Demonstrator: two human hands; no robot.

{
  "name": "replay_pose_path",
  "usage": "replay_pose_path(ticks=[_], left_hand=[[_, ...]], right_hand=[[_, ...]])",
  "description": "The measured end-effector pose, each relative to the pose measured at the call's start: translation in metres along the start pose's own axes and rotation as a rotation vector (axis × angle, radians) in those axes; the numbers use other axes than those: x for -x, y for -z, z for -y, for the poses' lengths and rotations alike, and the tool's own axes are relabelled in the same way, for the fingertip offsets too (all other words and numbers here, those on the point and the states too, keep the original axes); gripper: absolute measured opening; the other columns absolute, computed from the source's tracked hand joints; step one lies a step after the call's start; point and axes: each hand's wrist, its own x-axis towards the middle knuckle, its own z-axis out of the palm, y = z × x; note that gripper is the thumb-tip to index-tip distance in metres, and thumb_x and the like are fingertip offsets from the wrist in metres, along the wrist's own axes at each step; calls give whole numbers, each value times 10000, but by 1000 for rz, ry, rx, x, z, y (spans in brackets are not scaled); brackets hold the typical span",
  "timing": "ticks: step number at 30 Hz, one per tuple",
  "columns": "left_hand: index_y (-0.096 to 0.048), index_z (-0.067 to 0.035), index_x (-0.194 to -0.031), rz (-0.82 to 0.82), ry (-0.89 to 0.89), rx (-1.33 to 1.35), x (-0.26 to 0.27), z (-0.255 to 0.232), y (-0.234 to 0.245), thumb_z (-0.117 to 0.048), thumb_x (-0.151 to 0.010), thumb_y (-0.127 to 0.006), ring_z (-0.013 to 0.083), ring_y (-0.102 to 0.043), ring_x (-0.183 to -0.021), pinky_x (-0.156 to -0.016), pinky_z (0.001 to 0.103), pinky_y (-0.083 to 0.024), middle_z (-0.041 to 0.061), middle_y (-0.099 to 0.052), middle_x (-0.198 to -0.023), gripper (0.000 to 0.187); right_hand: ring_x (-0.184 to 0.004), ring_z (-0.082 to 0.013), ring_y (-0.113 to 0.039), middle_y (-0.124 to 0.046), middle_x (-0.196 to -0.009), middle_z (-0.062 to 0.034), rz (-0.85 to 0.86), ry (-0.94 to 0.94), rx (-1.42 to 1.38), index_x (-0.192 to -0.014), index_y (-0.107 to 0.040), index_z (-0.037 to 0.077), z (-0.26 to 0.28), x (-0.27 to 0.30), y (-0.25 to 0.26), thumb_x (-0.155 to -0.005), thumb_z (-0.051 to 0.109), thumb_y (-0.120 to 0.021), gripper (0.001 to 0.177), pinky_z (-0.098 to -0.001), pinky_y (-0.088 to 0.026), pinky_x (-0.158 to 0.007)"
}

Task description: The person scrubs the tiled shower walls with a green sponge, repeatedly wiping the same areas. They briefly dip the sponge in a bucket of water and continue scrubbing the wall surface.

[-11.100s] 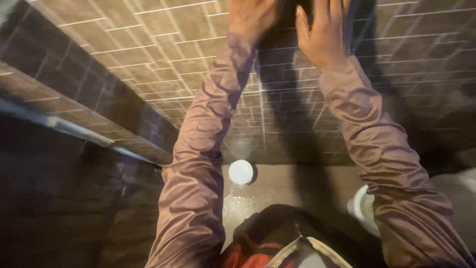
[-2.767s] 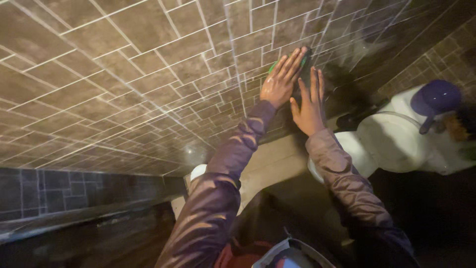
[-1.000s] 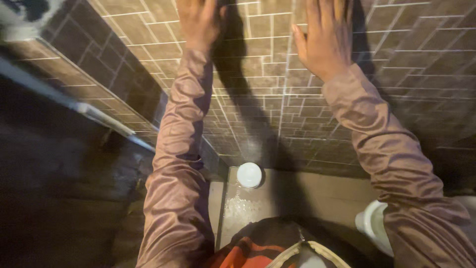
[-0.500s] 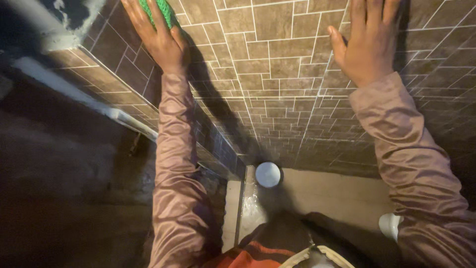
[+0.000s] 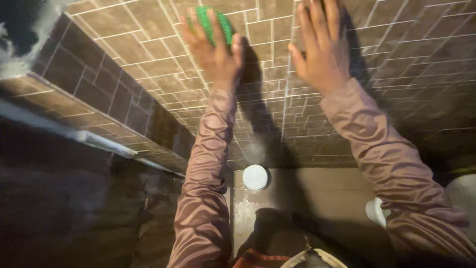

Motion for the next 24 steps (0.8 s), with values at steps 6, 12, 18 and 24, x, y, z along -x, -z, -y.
replay_pose_path(ticks=[6,12,18,24], left_hand=[[-428,-138,-1572,126,-104,79,-2,-105,-33,-398,-1115,-591,441,-205,-1571,-1312,621,-252,179,-253,-1653,551],[-482,-78,-1525,190,-240,307,-6,-248,-86,-357,-1104,-626,442,-277,-1522,-1294,602,-253,223,-346,-1592,525],[-555,-93,-1461,298,-347,421,6,-373,-143,-227,-955,-633,416,-420,-1436,-1254,582,-308,187,-498,-1477,529],[-643,-134,-1289,290,-380,505,21,-465,-206,-229,-939,-626,296,-579,-1231,-1084,514,-451,86,-632,-1236,363]], right_hand=[[-1627,-463,-162,-220,-1705,-232,11,-73,-30,-1626,-371,-25,-30,35,21,-1078,233,-772,727,-569,-238,-1350],[-1620,-462,-162,-221,-1739,-237,-17,-208,64,-1605,-381,-41,-114,91,65,-1052,175,-752,700,-578,-222,-1340],[-1630,-459,-152,-232,-1697,-251,-56,-308,201,-1591,-404,-50,-188,145,110,-1046,93,-710,641,-579,-196,-1359],[-1621,-469,-155,-241,-1717,-255,-79,-431,221,-1525,-450,-68,-246,198,131,-1006,41,-699,586,-575,-190,-1359]])
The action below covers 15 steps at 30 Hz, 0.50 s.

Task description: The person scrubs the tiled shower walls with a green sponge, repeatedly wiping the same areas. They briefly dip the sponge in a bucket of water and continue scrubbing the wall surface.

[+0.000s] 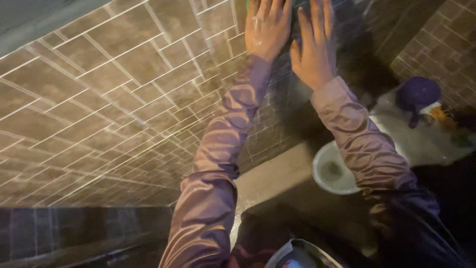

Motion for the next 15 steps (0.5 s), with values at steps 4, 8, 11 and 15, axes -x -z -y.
replay_pose_path(ticks=[4,8,11,15], left_hand=[[-680,-119,-1249,141,-40,86,-15,-34,-27,-245,-937,-605,302,-592,-1156,-964,499,-470,90,-651,-1181,345],[-662,-38,-1331,205,-232,73,-10,-34,-19,-234,-938,-581,309,-518,-1306,-1094,481,-407,132,-603,-1359,446],[-628,12,-1404,259,-303,77,11,-24,2,-229,-961,-569,319,-379,-1467,-1233,497,-286,158,-491,-1542,508],[-603,-24,-1483,249,-297,57,38,-2,47,-204,-1009,-567,296,-217,-1597,-1332,483,-179,146,-305,-1705,508]], right_hand=[[-1633,-464,-139,-223,-1696,-246,8,-36,-8,-1476,-464,-87,-18,11,13,-976,26,-715,570,-558,-193,-1372],[-1602,-423,-122,-203,-1713,-232,6,-9,11,-1444,-467,-103,-19,22,6,-940,24,-750,592,-566,-165,-1380],[-1642,-448,-126,-197,-1755,-249,57,-26,-46,-1418,-474,-115,-14,41,-8,-936,44,-756,580,-560,-195,-1369],[-1621,-460,-140,-215,-1730,-251,98,7,-99,-1436,-513,-91,13,48,-22,-939,57,-748,570,-568,-205,-1344]])
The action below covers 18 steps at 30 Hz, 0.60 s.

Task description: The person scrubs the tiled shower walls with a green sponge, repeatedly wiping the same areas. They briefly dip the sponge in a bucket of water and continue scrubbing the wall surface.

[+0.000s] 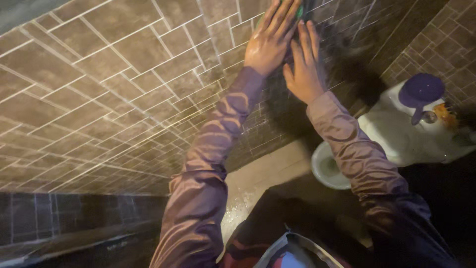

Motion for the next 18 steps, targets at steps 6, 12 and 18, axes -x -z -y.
replay_pose_path(ticks=[6,12,18], left_hand=[[-611,-78,-1503,70,88,-53,79,35,82,-187,-1032,-561,288,-173,-1622,-1335,471,-161,143,-214,-1742,486],[-439,-144,-1661,-6,320,-250,182,80,140,-108,-1059,-513,287,-185,-1630,-1353,472,-172,136,-219,-1738,608],[-353,-172,-1677,-41,470,-331,261,113,227,-99,-1110,-532,344,-187,-1624,-1352,505,-182,177,-206,-1725,599]], right_hand=[[-1619,-455,-144,-232,-1713,-244,1,130,-155,-1415,-524,-72,81,-9,-29,-956,55,-739,522,-578,-214,-1335],[-1622,-464,-141,-212,-1729,-241,30,238,-259,-1522,-474,-41,162,-33,-54,-1007,93,-736,593,-587,-214,-1341],[-1619,-473,-117,-184,-1738,-236,48,326,-274,-1567,-459,-7,242,-46,-77,-1015,137,-757,644,-598,-204,-1342]])
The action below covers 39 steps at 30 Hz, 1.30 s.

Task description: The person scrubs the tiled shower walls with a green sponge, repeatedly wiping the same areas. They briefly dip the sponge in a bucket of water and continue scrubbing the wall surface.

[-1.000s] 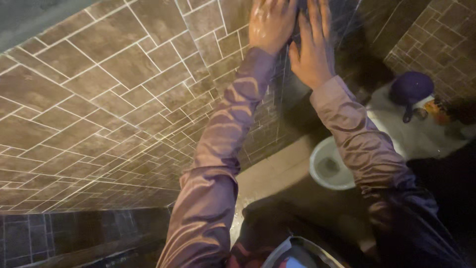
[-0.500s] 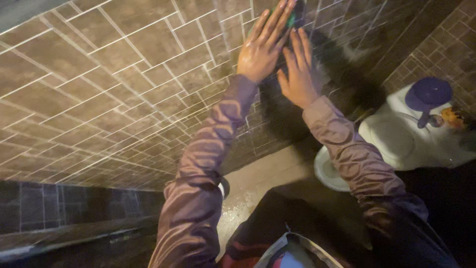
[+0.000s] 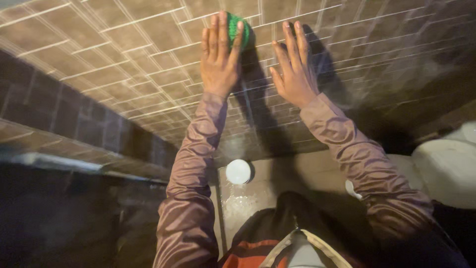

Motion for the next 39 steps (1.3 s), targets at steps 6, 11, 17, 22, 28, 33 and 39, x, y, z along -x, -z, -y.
replay_pose_path(ticks=[6,11,17,22,28,33,39], left_hand=[[-287,-199,-1686,-70,157,-110,81,111,27,-5,-1030,-587,376,-134,-1636,-1361,516,-161,164,-109,-1748,747],[-234,-214,-1699,-117,286,-233,122,185,57,-43,-1045,-613,383,-94,-1646,-1378,534,-162,161,-69,-1755,775],[-114,-181,-1706,-111,410,-407,168,251,83,-219,-1172,-586,390,-83,-1636,-1371,558,-148,152,-55,-1757,714],[-114,-175,-1706,-191,643,-237,184,211,69,-343,-1185,-426,400,-100,-1660,-1347,504,-159,201,-94,-1752,630],[-84,-170,-1705,-263,723,-40,169,124,11,-490,-1158,-374,413,-6,-1631,-1342,597,-103,207,12,-1761,697],[-108,-231,-1702,-223,598,-63,152,54,-49,-513,-1140,-433,458,-32,-1634,-1348,628,-169,196,11,-1747,708],[-297,-201,-1652,-138,342,17,95,-58,-104,-436,-1082,-596,493,-157,-1575,-1301,647,-227,209,-127,-1696,685]], right_hand=[[-1626,-476,-85,-128,-1765,-230,84,60,67,-1615,-434,-8,48,-20,-61,-1027,197,-771,708,-606,-186,-1344],[-1612,-514,-55,-93,-1760,-279,120,19,122,-1617,-384,-52,59,-22,-82,-1037,274,-792,780,-657,-159,-1313],[-1630,-520,-52,-84,-1725,-303,177,-19,223,-1629,-361,-64,61,-22,-89,-1068,307,-772,788,-667,-139,-1336],[-1609,-503,-87,-119,-1754,-276,166,-29,177,-1638,-431,-29,57,-21,-85,-1052,283,-780,750,-632,-155,-1321],[-1619,-486,-150,-213,-1750,-235,139,-54,46,-1584,-471,-23,37,8,-75,-1027,197,-751,661,-593,-202,-1340],[-1605,-485,-162,-238,-1729,-230,151,-103,31,-1555,-483,-15,7,39,-63,-1009,159,-730,624,-589,-210,-1324],[-1607,-491,-154,-231,-1728,-242,127,-148,24,-1570,-457,-8,-43,71,-32,-1024,140,-705,617,-588,-210,-1324]])
